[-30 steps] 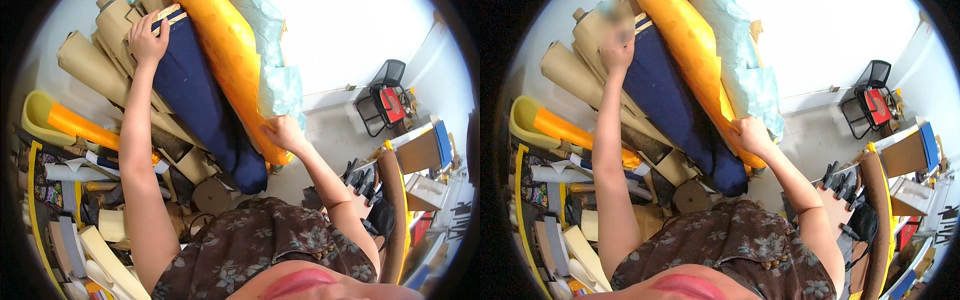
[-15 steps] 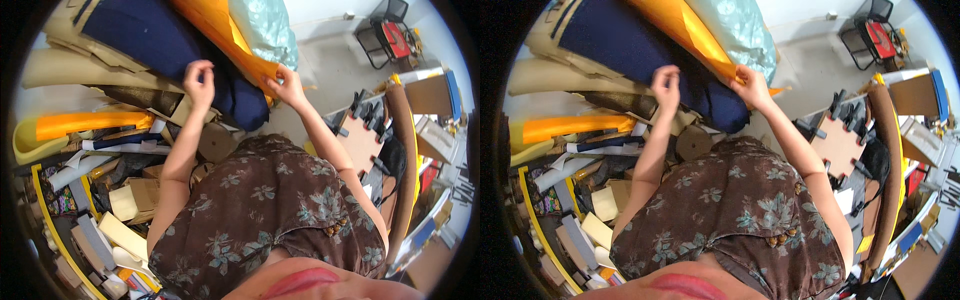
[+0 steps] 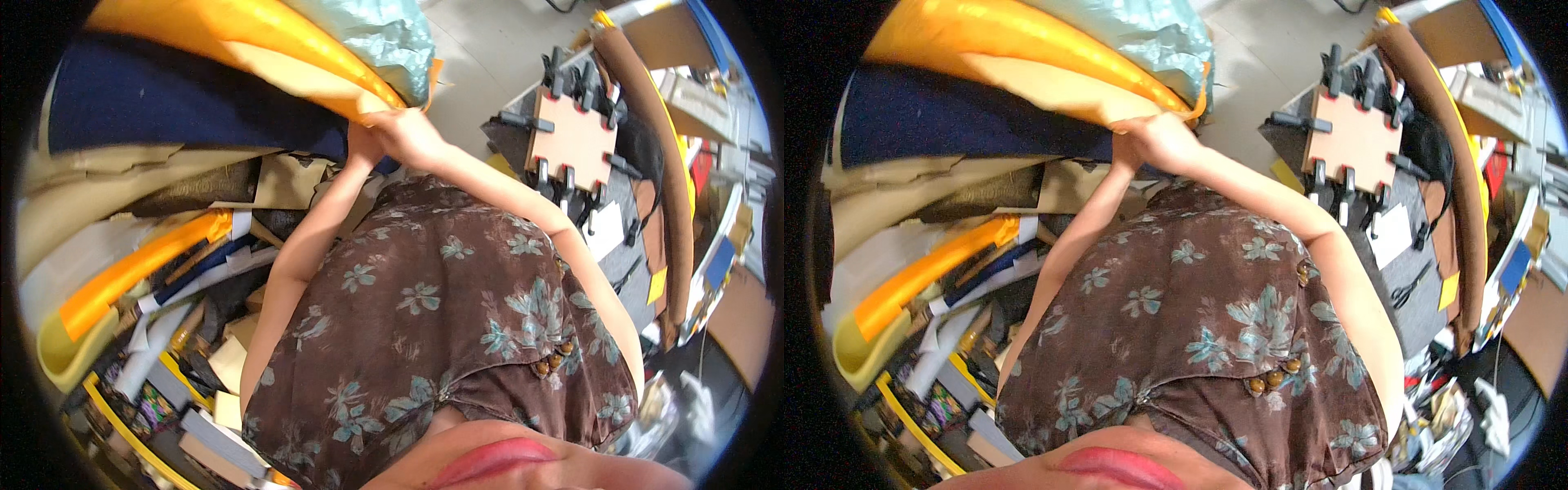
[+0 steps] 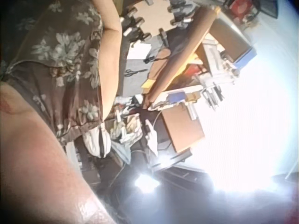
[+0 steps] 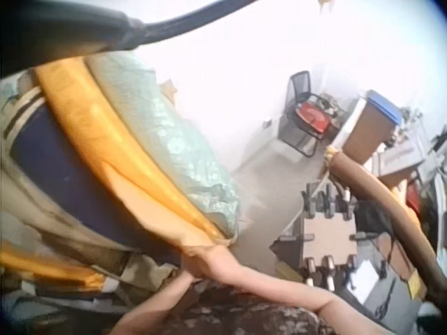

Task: The person assembles small cardboard boxes by folding and inserting flaps, then places them on the table. She retrieves a larger cardboard sheet, cuts it with scissors, and trims it to size. The workspace contains various craft materials and tools.

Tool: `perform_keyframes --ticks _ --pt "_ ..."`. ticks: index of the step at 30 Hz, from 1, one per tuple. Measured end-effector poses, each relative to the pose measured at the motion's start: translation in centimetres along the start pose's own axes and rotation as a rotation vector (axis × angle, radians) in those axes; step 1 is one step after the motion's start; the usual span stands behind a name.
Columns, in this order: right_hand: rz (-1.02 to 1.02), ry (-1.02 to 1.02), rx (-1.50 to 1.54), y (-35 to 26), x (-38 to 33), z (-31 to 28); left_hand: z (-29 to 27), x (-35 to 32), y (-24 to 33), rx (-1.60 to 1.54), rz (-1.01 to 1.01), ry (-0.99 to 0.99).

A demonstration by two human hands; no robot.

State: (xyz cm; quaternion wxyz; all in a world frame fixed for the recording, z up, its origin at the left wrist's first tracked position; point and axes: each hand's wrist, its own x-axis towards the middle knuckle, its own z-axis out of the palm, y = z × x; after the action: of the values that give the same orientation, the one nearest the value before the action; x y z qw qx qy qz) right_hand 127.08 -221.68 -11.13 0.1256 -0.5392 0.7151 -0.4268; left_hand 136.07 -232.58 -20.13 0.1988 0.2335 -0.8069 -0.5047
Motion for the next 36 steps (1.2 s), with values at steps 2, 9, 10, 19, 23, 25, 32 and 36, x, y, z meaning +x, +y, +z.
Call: perform_keyframes --ticks 2,9,10,19,23,25,32,36 --pt "-0.022 0.016 0.022 -1.1 -0.8 1.5 0.5 -2.5 -1.6 -0.094 -0.103 -0.082" --pt "-0.015 0.021 0.107 -0.7 -5.9 0.0 0.2 -4.3 5.1 -0.695 -0.779 0.273" --pt "0.089 0.132 0.061 0.3 -7.7 -0.9 0.5 -4.2 6.1 -0.581 -0.797 0.319" --pt "0.510 0.647 -0.474 5.1 -28.6 -10.4 -0.2 -7.3 -8.7 -0.269 -0.754 0.416" --pt "0.831 0.966 -0.649 8.5 -38.5 -16.3 5.5 -5.4 -9.1 0.065 -0.733 0.456" --pt "1.041 1.127 -0.672 12.4 -45.7 -18.8 6.8 -4.4 -11.0 0.201 -0.904 0.395" --pt "2.016 0.549 -0.310 23.1 -59.1 -18.6 8.2 -6.7 -15.5 -0.239 -0.822 0.312" --pt "1.917 0.893 -0.314 24.4 -61.1 -16.6 6.6 -6.9 -13.4 -0.288 -0.868 0.037"
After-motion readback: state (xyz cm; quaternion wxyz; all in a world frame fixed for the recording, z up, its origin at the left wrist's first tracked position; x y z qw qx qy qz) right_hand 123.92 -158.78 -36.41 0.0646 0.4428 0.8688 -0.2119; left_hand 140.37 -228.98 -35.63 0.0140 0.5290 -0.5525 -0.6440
